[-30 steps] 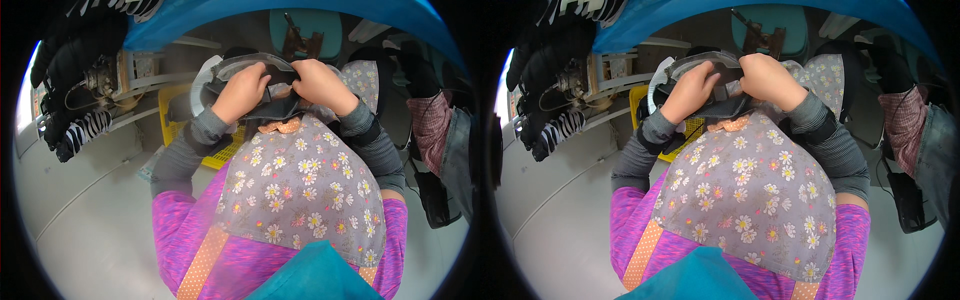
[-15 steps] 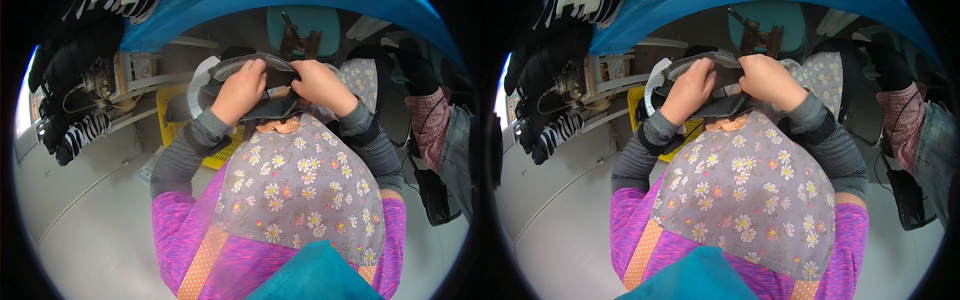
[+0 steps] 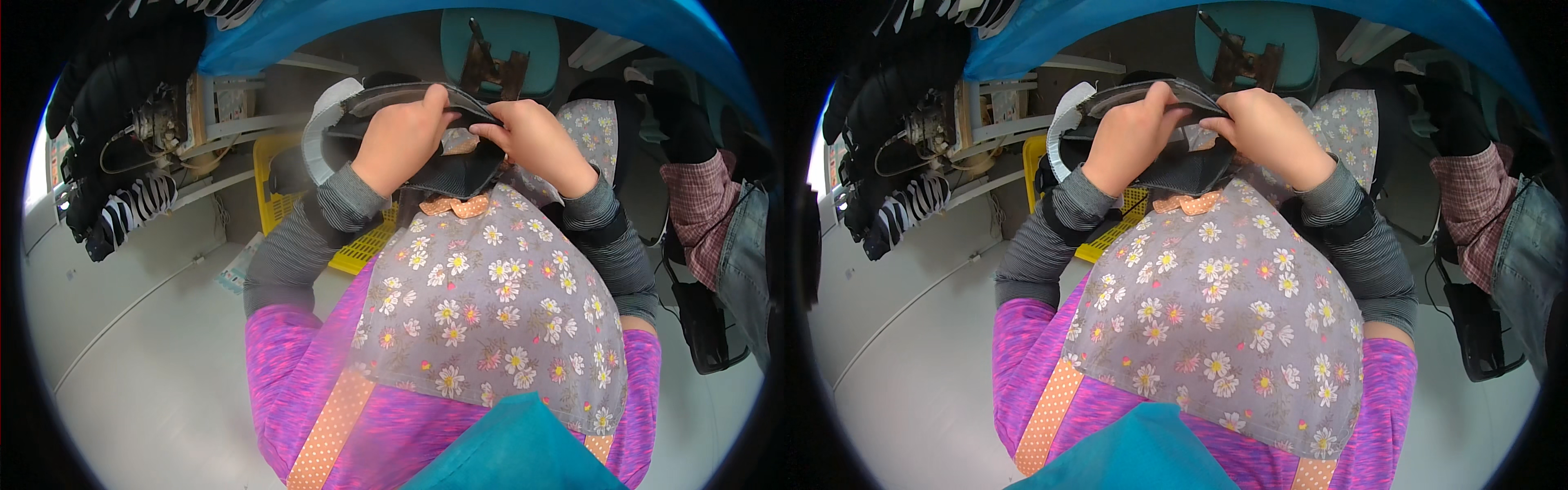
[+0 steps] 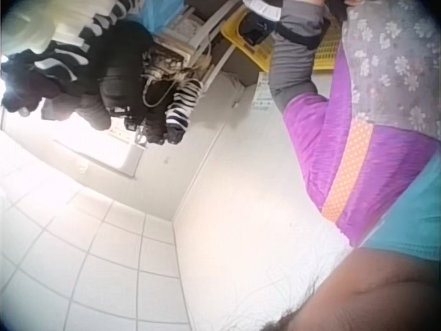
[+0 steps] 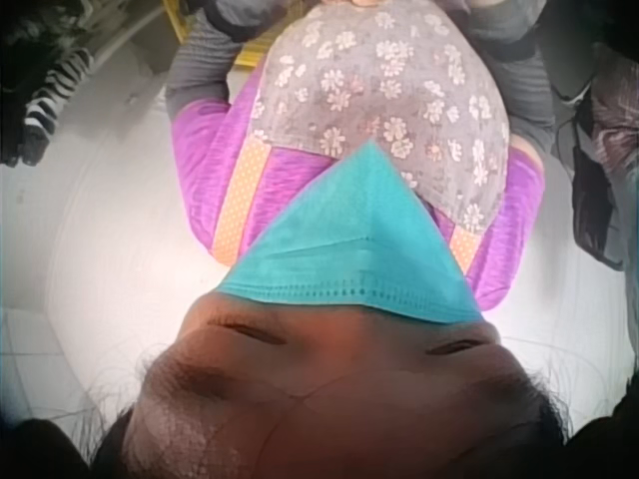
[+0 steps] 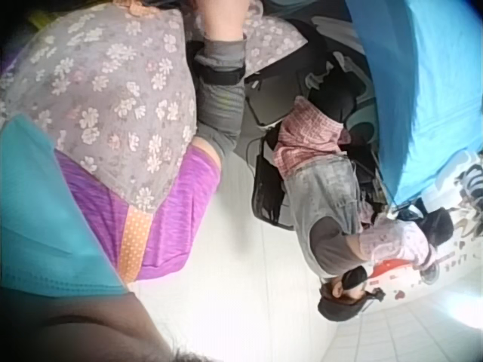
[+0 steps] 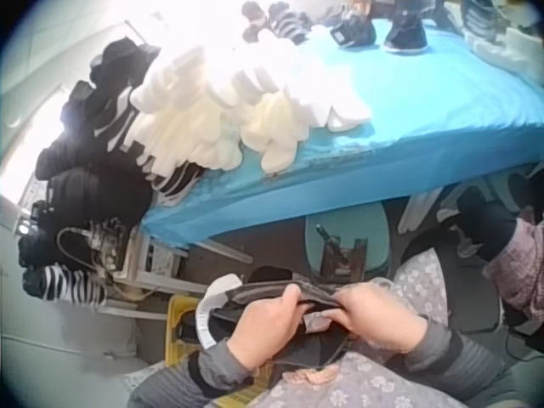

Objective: Assembling shoe components by inserting foam padding and fitting parts together.

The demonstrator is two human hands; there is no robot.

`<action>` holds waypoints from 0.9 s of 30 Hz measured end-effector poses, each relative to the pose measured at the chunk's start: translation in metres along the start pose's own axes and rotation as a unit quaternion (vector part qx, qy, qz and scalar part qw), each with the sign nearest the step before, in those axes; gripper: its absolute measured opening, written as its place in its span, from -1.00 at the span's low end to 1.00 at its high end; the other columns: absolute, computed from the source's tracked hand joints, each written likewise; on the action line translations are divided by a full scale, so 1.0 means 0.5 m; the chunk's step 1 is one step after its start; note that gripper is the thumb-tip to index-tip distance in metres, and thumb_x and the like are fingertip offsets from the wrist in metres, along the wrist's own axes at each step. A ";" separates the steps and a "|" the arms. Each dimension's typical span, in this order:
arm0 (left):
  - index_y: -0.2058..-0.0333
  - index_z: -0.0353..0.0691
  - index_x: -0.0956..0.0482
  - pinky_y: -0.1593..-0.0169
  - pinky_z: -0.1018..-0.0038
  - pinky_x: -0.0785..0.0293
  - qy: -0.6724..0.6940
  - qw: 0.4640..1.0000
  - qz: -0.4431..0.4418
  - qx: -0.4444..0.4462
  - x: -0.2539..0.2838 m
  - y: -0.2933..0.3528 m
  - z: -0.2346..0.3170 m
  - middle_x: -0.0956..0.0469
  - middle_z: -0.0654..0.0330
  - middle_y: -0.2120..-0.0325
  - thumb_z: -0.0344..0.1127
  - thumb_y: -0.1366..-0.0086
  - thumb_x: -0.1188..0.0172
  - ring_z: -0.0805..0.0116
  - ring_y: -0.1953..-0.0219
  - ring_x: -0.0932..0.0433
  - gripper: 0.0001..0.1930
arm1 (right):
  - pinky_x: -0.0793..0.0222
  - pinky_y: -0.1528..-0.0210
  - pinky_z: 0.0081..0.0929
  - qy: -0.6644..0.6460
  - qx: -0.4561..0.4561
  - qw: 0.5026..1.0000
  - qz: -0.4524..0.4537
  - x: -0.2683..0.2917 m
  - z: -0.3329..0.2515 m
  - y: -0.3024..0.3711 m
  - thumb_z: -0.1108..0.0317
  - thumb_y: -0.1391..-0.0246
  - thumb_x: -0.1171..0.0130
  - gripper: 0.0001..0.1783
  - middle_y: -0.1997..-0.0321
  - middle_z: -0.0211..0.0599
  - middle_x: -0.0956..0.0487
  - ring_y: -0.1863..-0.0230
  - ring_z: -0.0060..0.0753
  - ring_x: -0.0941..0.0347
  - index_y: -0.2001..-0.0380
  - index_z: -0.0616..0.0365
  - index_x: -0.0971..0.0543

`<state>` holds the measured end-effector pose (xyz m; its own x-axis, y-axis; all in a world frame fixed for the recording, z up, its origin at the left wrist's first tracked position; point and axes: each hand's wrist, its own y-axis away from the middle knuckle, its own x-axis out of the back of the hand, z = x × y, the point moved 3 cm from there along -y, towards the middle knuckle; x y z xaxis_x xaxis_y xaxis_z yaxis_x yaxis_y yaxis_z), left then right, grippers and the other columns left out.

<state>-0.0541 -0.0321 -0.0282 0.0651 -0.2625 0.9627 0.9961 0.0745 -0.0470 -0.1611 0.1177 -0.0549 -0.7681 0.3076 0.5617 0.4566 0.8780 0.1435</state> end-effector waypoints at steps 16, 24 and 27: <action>0.40 -0.13 -0.38 0.58 0.41 -0.42 -0.068 0.993 0.052 -0.083 0.012 -0.025 0.018 -0.50 0.22 0.69 -0.20 -0.27 -0.26 0.28 0.63 -0.56 -0.76 | -0.47 0.27 -0.13 0.061 0.054 0.995 0.058 -0.002 -0.010 0.007 0.36 -0.15 -0.15 -0.70 0.44 0.03 -0.60 0.36 0.07 -0.56 0.09 0.27 -0.59; 0.37 -0.14 -0.44 0.55 0.45 -0.45 -0.069 0.992 0.071 -0.078 0.010 -0.028 0.018 -0.53 0.24 0.66 -0.24 -0.22 -0.29 0.29 0.61 -0.58 -0.80 | -0.50 0.22 -0.15 0.097 0.066 0.988 0.098 -0.001 -0.016 0.003 0.41 -0.05 -0.20 -0.63 0.37 0.00 -0.63 0.32 0.05 -0.58 0.03 0.23 -0.58; 0.37 -0.14 -0.45 0.54 0.46 -0.46 -0.054 0.992 0.088 -0.067 -0.001 -0.025 0.017 -0.55 0.24 0.65 -0.24 -0.19 -0.33 0.29 0.61 -0.58 -0.78 | -0.51 0.22 -0.17 0.114 0.131 0.969 0.177 -0.001 -0.022 -0.003 0.39 -0.02 -0.22 -0.75 0.40 -0.03 -0.62 0.34 0.04 -0.57 0.21 0.23 -0.63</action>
<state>-0.0673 -0.0245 -0.0260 0.2387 -0.1513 0.9592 0.9694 -0.0205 -0.2445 -0.1566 0.1120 -0.0464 -0.4503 0.5440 0.7080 0.5206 0.8042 -0.2867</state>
